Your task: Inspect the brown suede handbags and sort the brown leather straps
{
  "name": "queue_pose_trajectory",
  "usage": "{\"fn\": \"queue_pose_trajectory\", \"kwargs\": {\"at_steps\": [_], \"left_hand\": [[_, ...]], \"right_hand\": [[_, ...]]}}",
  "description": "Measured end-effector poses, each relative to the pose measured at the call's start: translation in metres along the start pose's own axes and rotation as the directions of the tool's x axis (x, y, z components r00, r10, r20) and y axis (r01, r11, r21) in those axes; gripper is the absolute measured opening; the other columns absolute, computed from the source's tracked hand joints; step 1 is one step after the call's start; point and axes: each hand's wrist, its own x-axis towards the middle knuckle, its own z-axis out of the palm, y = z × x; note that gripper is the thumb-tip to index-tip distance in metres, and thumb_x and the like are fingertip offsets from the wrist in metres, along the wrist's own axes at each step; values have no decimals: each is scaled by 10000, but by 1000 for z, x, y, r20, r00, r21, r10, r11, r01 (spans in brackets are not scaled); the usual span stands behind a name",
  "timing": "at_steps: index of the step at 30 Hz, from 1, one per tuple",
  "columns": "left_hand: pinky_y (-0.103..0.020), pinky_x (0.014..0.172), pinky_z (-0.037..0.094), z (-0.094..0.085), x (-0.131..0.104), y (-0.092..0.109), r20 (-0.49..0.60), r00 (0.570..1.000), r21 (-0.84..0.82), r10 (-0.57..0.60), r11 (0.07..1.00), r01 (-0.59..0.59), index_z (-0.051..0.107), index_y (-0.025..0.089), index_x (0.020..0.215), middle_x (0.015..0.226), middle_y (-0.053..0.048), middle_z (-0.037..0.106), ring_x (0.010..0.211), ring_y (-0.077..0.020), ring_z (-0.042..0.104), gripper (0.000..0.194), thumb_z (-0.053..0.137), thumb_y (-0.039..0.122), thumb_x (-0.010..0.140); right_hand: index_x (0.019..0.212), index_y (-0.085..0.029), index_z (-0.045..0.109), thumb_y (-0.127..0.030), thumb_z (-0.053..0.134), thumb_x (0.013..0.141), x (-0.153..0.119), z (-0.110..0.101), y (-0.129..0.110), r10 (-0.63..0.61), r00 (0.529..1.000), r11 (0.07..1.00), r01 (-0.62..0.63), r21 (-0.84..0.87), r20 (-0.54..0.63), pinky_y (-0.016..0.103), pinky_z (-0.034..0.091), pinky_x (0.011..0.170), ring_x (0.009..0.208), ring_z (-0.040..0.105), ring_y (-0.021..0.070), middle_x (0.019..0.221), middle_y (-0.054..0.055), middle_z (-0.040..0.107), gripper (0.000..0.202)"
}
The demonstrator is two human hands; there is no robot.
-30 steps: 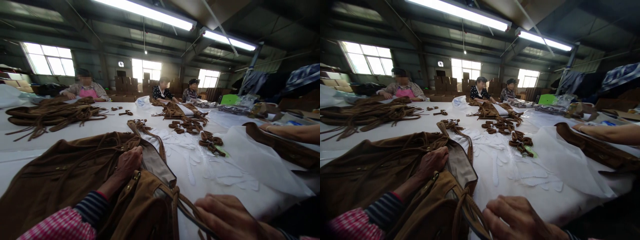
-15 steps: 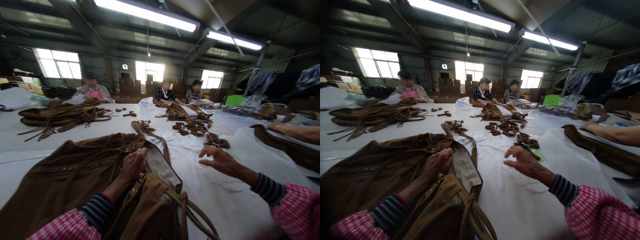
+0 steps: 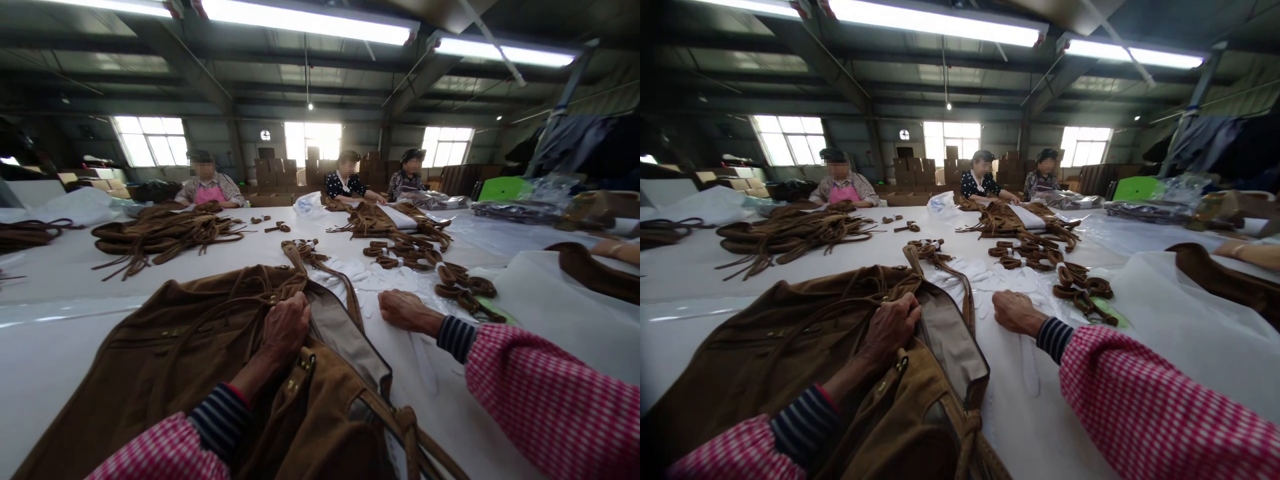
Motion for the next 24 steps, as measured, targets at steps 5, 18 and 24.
{"fn": "queue_pose_trajectory", "kwargs": {"at_steps": [5,18,24], "left_hand": [[-318,751,405,2,0,-1,-43,996,-178,-74,982,65,620,211,877,855,-81,755,885,-249,711,140,509,239,959],[-238,640,468,0,11,-14,15,991,-470,-135,873,126,653,197,721,663,-14,719,614,-159,700,118,603,198,828],[-218,588,481,-1,17,-20,88,986,-503,-139,848,164,664,171,712,547,-24,680,564,-167,713,145,573,200,821]], "right_hand": [[814,-149,663,-142,574,786,7,-7,5,0,1000,995,1,102,-7,255,354,645,774,629,178,843,83,711,93],[752,-160,648,-115,596,757,11,-42,-109,-311,947,919,321,230,-81,245,285,577,662,558,137,707,19,636,69],[802,-151,692,-135,576,814,13,-32,-110,-207,969,938,235,254,-133,243,333,607,679,590,150,742,42,677,118]]}}
